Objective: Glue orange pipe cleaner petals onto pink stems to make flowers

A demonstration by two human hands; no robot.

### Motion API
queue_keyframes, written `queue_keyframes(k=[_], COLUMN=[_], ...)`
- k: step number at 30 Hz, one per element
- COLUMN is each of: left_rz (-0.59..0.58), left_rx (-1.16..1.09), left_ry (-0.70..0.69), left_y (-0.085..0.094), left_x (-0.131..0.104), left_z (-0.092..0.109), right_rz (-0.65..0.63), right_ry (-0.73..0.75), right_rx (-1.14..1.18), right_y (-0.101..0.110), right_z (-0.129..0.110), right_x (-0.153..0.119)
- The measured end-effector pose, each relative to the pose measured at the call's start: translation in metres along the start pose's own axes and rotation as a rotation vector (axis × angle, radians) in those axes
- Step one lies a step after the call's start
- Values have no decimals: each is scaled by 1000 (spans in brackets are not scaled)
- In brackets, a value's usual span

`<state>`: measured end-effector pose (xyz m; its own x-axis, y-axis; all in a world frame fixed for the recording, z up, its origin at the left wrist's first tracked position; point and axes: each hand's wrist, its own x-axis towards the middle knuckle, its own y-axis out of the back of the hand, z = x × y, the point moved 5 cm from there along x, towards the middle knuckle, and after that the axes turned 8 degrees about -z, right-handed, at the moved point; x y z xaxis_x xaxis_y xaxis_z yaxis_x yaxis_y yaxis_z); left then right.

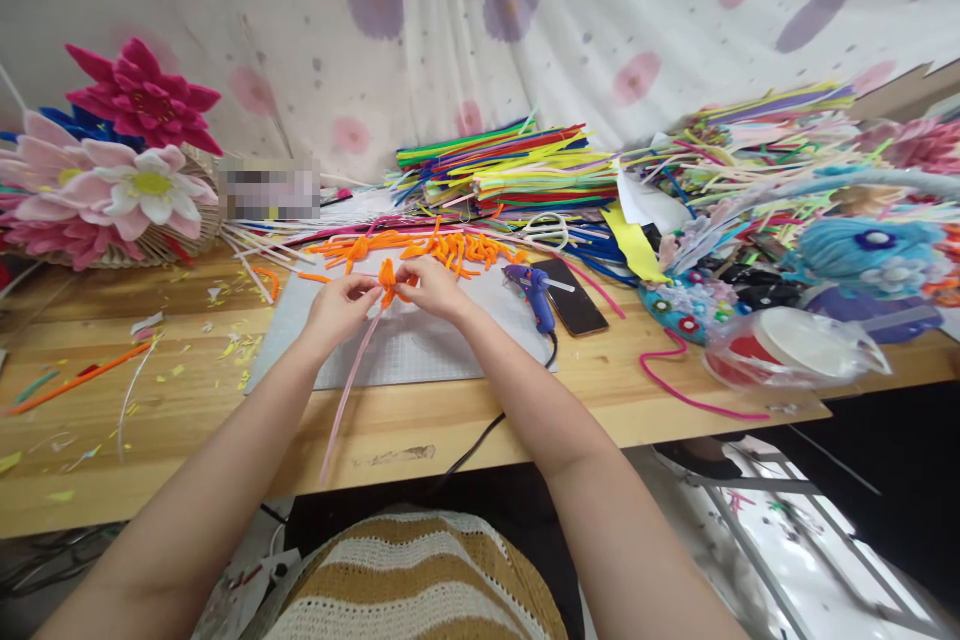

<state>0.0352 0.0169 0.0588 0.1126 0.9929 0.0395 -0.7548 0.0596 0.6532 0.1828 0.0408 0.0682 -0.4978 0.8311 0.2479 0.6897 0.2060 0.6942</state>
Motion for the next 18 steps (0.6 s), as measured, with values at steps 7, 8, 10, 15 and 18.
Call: queue_keyframes(k=[7, 8, 10, 15, 18], left_rz=[-55, -52, -34, 22, 55], left_rx=[140, 148, 176, 204, 226], left_ry=[0, 1, 10, 25, 57], left_y=[-2, -2, -2, -1, 5], left_x=[0, 0, -1, -2, -2], left_z=[14, 14, 15, 13, 8], right_rz=[-12, -12, -13, 0, 15], right_ry=[7, 2, -6, -8, -12], right_rx=[-47, -47, -47, -48, -45], right_y=[0, 0, -1, -1, 1], right_z=[-8, -8, -9, -10, -8], right_x=[0, 0, 0, 0, 0])
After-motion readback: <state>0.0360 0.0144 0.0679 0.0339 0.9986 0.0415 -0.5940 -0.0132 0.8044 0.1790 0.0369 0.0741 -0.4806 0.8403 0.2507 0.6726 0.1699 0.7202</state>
